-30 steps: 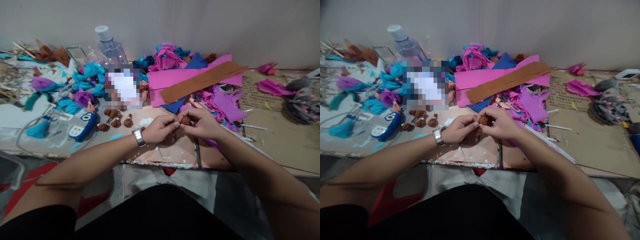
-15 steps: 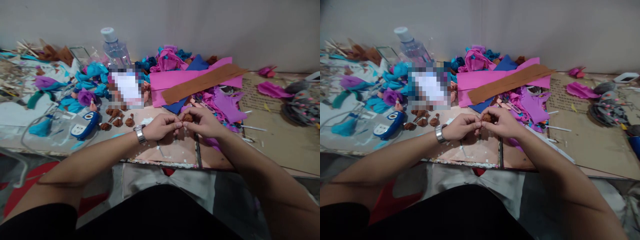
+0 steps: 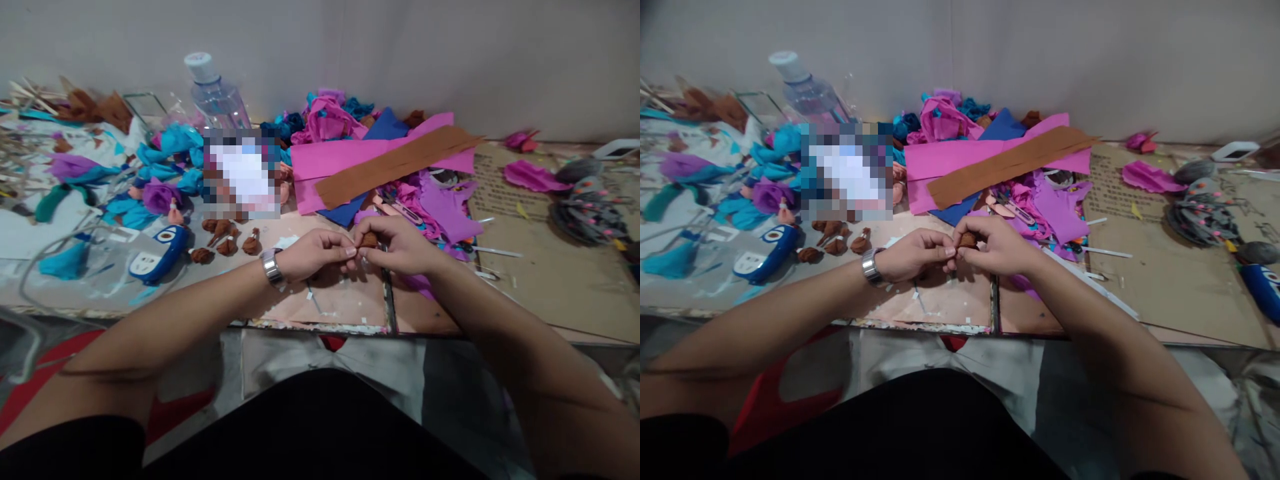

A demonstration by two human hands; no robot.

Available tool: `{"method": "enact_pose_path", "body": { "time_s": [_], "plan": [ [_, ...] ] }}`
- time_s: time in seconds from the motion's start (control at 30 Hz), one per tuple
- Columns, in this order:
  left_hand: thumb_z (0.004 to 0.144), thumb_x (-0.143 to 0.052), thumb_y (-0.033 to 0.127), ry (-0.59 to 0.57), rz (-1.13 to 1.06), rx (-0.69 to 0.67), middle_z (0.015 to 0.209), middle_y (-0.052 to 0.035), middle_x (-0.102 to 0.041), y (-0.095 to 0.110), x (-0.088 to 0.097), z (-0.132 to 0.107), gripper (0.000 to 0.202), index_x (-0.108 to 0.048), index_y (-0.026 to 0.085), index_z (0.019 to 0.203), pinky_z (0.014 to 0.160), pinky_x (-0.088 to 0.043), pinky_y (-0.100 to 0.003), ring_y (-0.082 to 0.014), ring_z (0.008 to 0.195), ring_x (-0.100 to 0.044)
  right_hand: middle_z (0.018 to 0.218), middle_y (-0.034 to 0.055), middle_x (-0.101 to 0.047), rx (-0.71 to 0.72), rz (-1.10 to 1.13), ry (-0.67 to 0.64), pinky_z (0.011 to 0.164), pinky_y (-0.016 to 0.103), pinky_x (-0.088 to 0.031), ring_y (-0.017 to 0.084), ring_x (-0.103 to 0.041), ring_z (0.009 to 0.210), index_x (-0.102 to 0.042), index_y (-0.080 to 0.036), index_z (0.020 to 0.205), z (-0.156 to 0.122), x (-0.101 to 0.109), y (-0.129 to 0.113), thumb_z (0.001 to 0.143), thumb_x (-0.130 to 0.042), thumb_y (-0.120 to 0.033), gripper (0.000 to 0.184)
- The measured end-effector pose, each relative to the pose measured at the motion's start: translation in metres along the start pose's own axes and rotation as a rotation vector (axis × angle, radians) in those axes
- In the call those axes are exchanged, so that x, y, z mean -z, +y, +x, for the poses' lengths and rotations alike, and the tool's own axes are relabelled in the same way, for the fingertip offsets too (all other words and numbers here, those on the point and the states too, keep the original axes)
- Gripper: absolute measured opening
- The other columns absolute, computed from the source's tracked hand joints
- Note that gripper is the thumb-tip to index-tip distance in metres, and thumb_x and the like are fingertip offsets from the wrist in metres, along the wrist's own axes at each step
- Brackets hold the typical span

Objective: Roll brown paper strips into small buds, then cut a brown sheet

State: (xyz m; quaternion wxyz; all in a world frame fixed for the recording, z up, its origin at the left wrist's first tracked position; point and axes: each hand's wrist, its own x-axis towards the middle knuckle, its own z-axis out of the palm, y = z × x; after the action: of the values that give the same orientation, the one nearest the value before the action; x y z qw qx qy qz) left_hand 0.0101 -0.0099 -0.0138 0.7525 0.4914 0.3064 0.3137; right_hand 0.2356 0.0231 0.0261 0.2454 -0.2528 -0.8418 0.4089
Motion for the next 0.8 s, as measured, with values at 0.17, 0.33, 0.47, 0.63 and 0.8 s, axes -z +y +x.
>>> {"method": "enact_pose_path", "body": {
  "time_s": [0.17, 0.33, 0.47, 0.63, 0.8],
  "plan": [
    [0.081, -0.087, 0.049, -0.067, 0.016, 0.014, 0.076, -0.0062, -0.074, 0.002, 0.0, -0.001, 0.038, -0.074, 0.013, 0.081, 0.068, -0.053, -0.023, -0.011, 0.067, -0.067, 0.089, 0.0041, -0.07, 0.01, 0.098, -0.035, 0.073, 0.027, -0.05, 0.016, -0.064, 0.081, -0.066, -0.018, 0.097, -0.001, -0.001, -0.004, 0.088, -0.076, -0.032, 0.019],
    [0.074, -0.093, 0.046, 0.199, -0.116, -0.149, 0.077, -0.0018, -0.072, 0.012, 0.001, 0.001, 0.039, -0.075, 0.015, 0.086, 0.065, -0.054, -0.02, -0.0082, 0.065, -0.065, 0.1, 0.0032, -0.067, -0.049, 0.37, 0.168, 0.065, 0.027, -0.053, 0.015, -0.066, 0.074, -0.057, -0.025, 0.126, 0.002, 0.006, 0.006, 0.092, -0.072, -0.056, 0.049],
    [0.073, -0.094, 0.047, 0.441, -0.111, -0.313, 0.073, 0.0007, -0.068, 0.02, 0.008, 0.006, 0.039, -0.075, 0.016, 0.087, 0.058, -0.047, -0.015, -0.0055, 0.063, -0.06, 0.086, 0.002, -0.067, -0.115, 0.121, 0.452, 0.061, 0.028, -0.048, 0.015, -0.058, 0.064, -0.064, -0.023, 0.106, 0.008, 0.02, 0.028, 0.099, -0.06, -0.052, 0.03],
    [0.072, -0.094, 0.047, 0.501, -0.112, -0.441, 0.075, 0.0008, -0.068, 0.023, 0.018, 0.01, 0.038, -0.074, 0.018, 0.085, 0.056, -0.046, -0.017, -0.0052, 0.06, -0.057, 0.094, 0.0089, -0.073, -0.055, -0.533, 0.296, 0.078, 0.036, -0.049, 0.023, -0.064, 0.083, -0.071, -0.018, 0.094, 0.007, 0.023, 0.04, 0.093, -0.064, -0.028, 0.012],
    [0.072, -0.094, 0.044, 0.552, -0.121, -0.509, 0.074, 0.0015, -0.066, 0.032, 0.025, 0.009, 0.036, -0.074, 0.018, 0.086, 0.053, -0.043, -0.017, -0.0053, 0.058, -0.055, 0.099, 0.0122, -0.071, 0.137, -0.604, 0.084, 0.094, 0.044, -0.048, 0.029, -0.062, 0.1, -0.072, -0.018, 0.097, 0.006, 0.004, 0.031, 0.095, -0.064, -0.029, 0.013]
  ]
}}
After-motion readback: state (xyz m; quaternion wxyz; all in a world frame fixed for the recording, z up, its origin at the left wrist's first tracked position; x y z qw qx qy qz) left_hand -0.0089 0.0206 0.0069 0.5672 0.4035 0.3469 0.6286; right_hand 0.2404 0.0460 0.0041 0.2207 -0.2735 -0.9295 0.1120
